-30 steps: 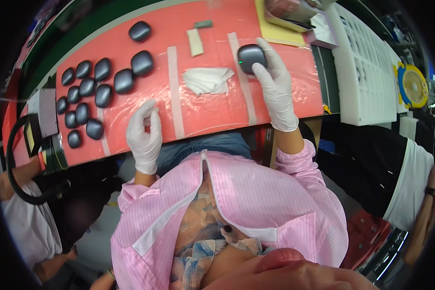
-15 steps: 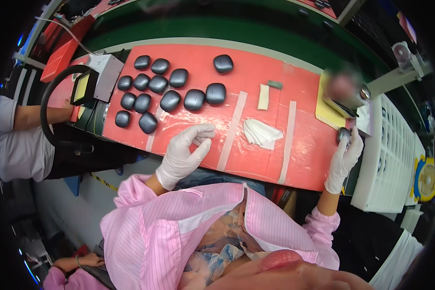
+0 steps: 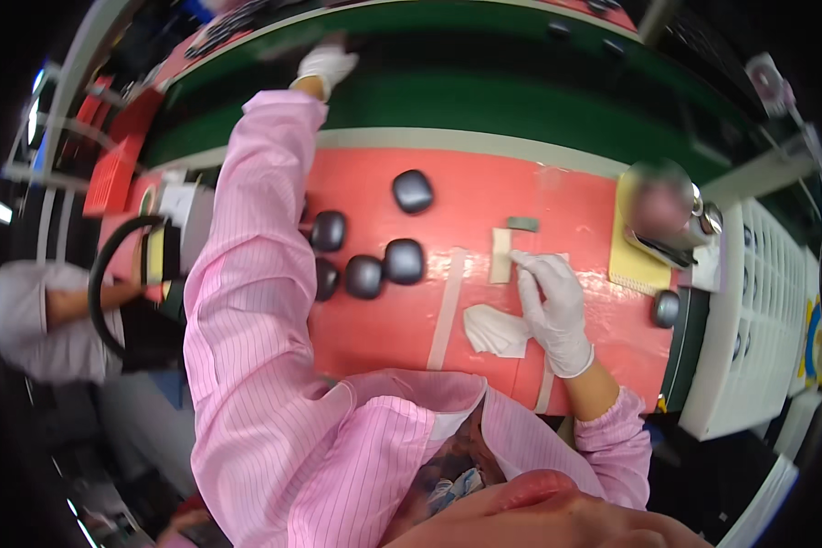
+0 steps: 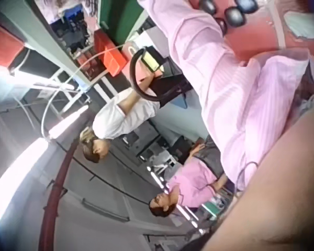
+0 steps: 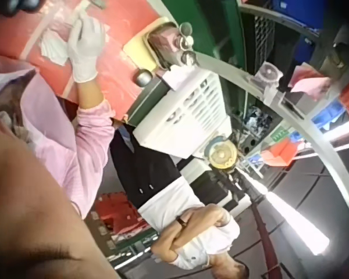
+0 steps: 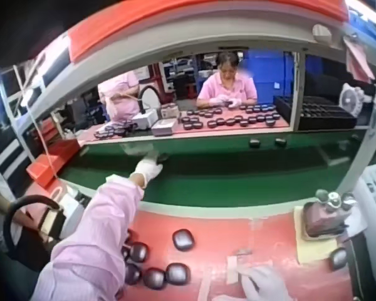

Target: Inspecting and cleaning earbud charging cases at a factory station.

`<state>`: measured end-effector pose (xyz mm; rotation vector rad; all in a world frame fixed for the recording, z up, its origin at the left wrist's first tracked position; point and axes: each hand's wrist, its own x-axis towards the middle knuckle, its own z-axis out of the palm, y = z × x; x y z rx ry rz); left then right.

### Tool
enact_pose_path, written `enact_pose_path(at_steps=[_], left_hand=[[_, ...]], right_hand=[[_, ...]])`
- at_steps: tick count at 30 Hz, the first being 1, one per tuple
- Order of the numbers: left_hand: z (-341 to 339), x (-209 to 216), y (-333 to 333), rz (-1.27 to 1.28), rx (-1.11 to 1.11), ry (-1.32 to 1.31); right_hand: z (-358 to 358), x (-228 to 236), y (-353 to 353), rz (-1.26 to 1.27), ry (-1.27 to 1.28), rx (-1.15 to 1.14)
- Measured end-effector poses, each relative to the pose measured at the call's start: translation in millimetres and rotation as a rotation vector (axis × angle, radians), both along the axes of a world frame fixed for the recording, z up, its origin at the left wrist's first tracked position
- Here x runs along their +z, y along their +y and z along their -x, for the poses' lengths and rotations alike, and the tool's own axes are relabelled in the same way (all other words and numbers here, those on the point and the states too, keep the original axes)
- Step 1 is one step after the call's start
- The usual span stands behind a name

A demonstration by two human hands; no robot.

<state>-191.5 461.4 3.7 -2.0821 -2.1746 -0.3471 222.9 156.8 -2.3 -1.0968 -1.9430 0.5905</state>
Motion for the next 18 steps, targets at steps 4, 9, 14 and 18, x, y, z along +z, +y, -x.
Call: enact_pose_path(at_steps=[4, 9, 14, 18], left_hand=[[45, -51, 91, 0.005, -0.098, 0.101], [62, -67, 116, 0.030, -0.040, 0.041], [-30, -21, 24, 0.143, -0.004, -1.655], [-118, 47, -132, 0.664, -0.256, -1.873]], right_hand=[[-9, -9, 9, 0.007, 0.001, -0.024], [-12, -22, 9, -0.068, 0.035, -0.069], [-12, -23, 5, -0.183, 0.070, -0.114], [-11, -6, 2, -0.134, 0.110, -0.089]])
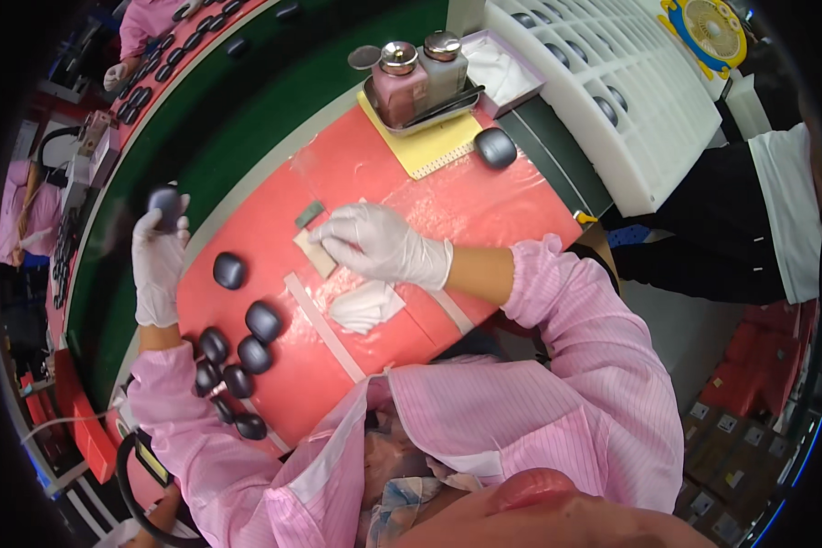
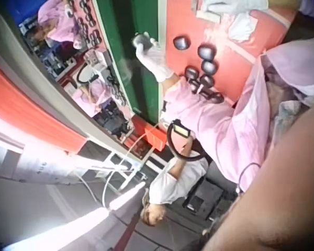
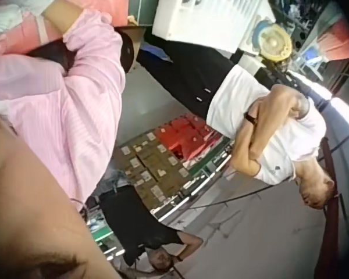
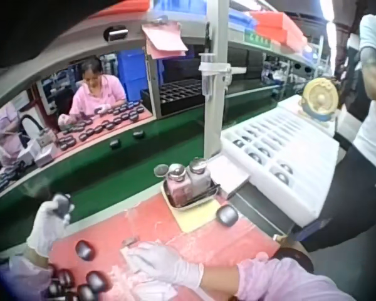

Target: Inspecting and cleaning earbud charging cases at a factory station.

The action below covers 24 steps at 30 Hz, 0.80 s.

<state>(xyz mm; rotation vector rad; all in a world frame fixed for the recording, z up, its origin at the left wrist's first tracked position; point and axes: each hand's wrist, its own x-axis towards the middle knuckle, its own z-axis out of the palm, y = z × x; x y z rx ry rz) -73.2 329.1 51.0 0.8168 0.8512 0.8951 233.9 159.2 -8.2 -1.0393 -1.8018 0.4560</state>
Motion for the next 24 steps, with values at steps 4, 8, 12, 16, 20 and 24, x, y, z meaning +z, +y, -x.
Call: enact_pose_path(at_steps=[4, 8, 12, 16, 20, 24], left_hand=[[-65, 29, -134, -0.151, -0.186, 0.312], [-90, 17, -209, -0.249, 0.017, 0.355], [-100, -12, -231, -0.337, 0.339, 0.167], [-102, -33, -235, -0.333, 0.387, 0.085], [-105, -42, -234, -0.269, 0.321, 0.070], [-106, -44, -233, -0.144, 0.300, 0.024]], right_hand=[[9, 32, -8, 0.229, 0.266, 0.160], [25, 55, -16, 0.497, 0.234, 0.431], [48, 48, -28, 0.640, 0.527, 0.496], [50, 35, -30, 0.607, 0.514, 0.334], [41, 31, -23, 0.617, 0.458, 0.297], [42, 22, -22, 0.518, 0.442, 0.322]])
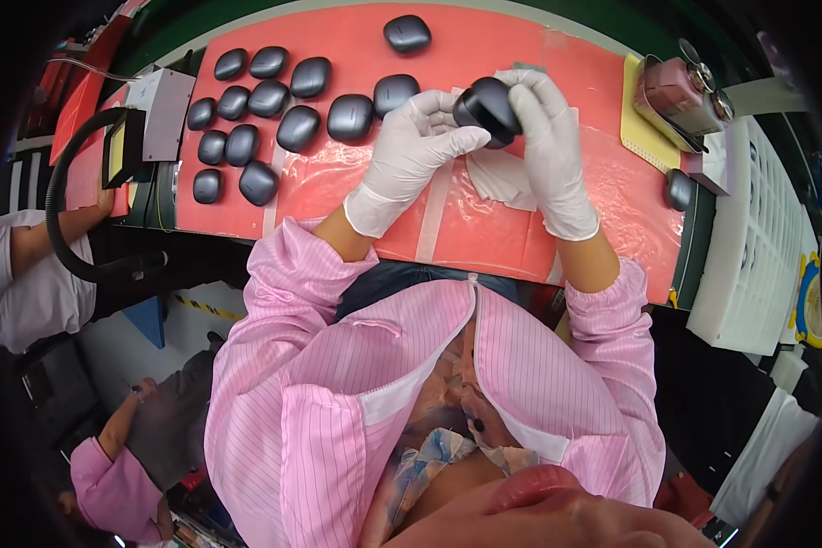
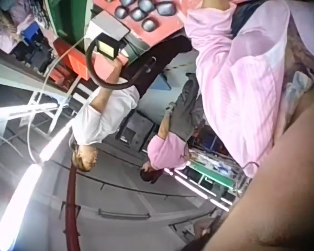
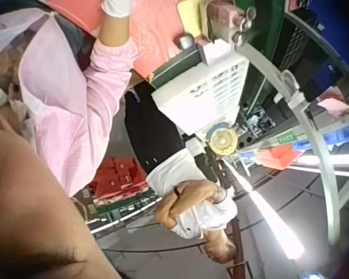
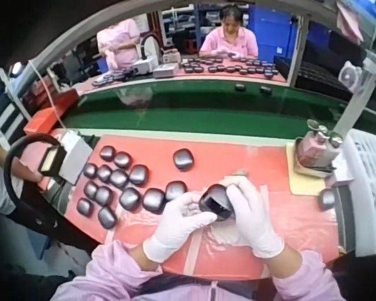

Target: Inspecting and cleaning earbud charging cases at a factory station.

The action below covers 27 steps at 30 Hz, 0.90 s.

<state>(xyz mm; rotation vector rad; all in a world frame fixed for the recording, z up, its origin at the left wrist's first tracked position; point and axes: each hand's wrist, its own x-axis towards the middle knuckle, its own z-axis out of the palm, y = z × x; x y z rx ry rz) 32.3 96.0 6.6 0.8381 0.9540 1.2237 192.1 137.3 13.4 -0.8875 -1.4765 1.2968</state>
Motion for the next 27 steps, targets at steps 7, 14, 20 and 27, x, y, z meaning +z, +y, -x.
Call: enact_pose_path(at_steps=[7, 14, 20, 27], left_hand=[[3.3, -2.3, 0.9, 0.029, 0.041, -0.031], [4.5, -1.2, -3.6, -0.019, 0.036, -0.095], [4.8, -1.2, -2.9, -0.001, 0.029, -0.035], [0.1, -7.4, -4.3, -0.025, 0.038, -0.001]], right_hand=[[5.4, -3.9, 2.0, -0.081, 0.070, -0.082], [2.0, -1.4, 3.8, -0.512, -0.320, 0.005], [5.3, -4.9, 1.6, -0.150, 0.029, -0.052], [6.8, -1.5, -2.3, -0.043, -0.126, 0.030]])
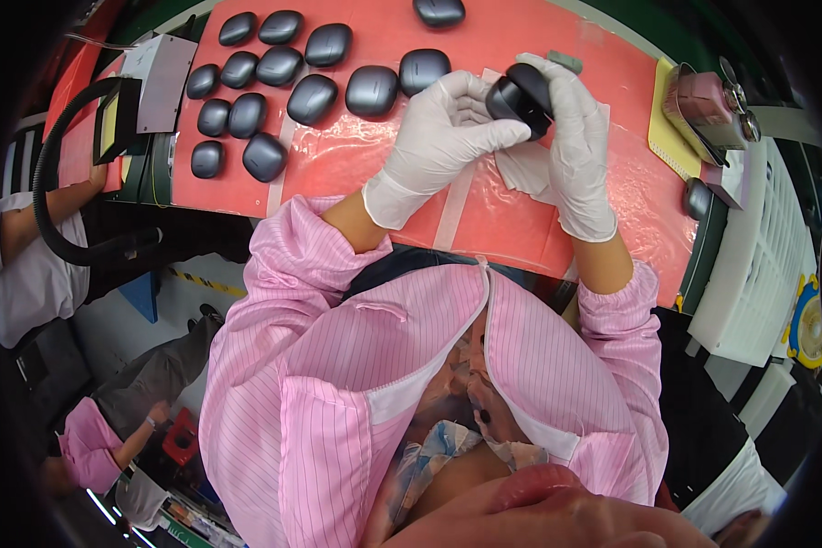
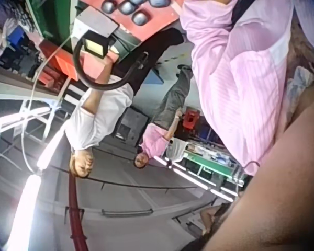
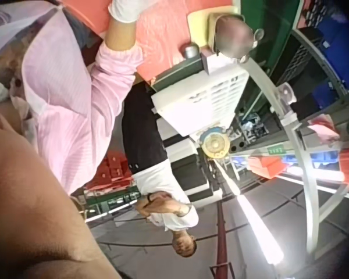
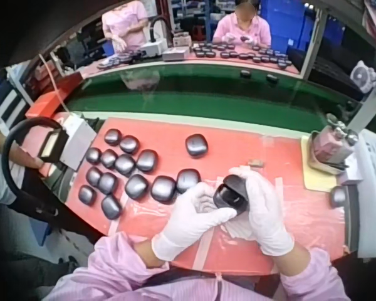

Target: Inspecting and cleaning earbud charging cases at a factory station.

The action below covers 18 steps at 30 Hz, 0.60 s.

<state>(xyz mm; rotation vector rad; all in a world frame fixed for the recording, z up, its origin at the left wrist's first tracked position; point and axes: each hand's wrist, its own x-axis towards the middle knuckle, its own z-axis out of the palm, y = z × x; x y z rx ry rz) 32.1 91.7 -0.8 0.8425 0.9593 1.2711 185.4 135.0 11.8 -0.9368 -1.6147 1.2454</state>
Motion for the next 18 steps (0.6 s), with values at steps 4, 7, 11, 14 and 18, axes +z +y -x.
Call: enact_pose_path(at_steps=[4, 7, 11, 14, 18], left_hand=[[-4, -1, 1, -0.116, -0.071, 0.041], [1, 3, -1, 0.104, -0.324, -0.355], [27, 15, -21, 0.073, -0.314, -0.417], [74, 21, -75, -0.105, -0.323, -0.240], [149, -13, -152, -0.025, -0.399, -0.344]], right_hand=[[0, -3, 2, 0.043, 0.083, -0.194], [0, 1, -1, -0.372, -0.168, 0.044], [-8, 15, -16, -0.111, 0.048, -0.125], [-20, 17, -41, -0.103, -0.445, -0.243], [-16, -6, -62, -0.559, -0.656, -0.118]])
